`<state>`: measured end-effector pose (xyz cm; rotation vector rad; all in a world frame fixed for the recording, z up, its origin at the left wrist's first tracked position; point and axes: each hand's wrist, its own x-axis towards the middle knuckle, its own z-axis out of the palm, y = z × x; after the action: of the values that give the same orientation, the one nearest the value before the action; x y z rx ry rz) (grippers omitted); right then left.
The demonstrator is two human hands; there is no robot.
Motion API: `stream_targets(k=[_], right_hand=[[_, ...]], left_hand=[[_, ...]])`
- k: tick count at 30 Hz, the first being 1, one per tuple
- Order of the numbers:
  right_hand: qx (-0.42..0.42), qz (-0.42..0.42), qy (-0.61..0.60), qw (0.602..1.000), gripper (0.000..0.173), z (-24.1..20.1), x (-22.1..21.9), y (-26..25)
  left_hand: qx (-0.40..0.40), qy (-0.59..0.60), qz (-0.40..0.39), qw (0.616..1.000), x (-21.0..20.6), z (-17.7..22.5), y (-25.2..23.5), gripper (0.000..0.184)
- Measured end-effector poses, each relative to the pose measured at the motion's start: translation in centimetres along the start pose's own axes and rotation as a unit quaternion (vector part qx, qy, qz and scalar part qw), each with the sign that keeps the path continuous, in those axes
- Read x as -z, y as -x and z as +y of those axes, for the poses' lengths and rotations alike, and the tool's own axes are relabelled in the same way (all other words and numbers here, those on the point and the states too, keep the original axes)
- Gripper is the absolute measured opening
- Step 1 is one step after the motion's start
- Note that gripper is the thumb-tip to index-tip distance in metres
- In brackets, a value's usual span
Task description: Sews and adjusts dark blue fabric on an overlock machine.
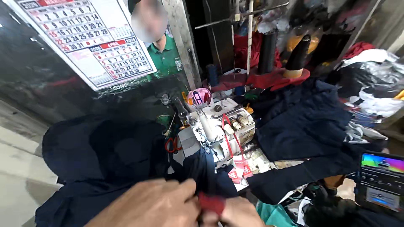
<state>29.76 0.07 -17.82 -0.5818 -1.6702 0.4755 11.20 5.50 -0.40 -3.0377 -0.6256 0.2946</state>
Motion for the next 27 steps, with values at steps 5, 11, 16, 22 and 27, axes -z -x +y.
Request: stream_targets(k=[5,11,16,22,27], right_hand=[[-0.029,0.064,0.022,0.997,0.01,7.6,0.0,0.7],[-0.03,-0.178,0.113,0.977,0.028,8.3,4.9,1.1],[-0.027,-0.232,0.122,0.965,0.028,7.9,4.8,-0.8],[-0.035,-0.265,0.117,0.957,0.027,8.2,4.6,-1.6],[-0.032,-0.238,0.151,0.959,0.019,8.0,7.3,-0.4]], left_hand=[[0.001,-0.201,0.098,0.975,3.1,-3.6,-1.5,0.033],[0.026,0.138,-0.076,0.987,-2.2,-4.0,-0.2,0.035],[0.031,0.028,0.022,0.999,-0.2,-6.4,-0.5,0.038],[0.004,0.093,-0.001,0.996,0.2,-7.0,-0.9,0.035],[0.054,0.147,0.002,0.988,-1.4,-8.6,1.0,0.035]])
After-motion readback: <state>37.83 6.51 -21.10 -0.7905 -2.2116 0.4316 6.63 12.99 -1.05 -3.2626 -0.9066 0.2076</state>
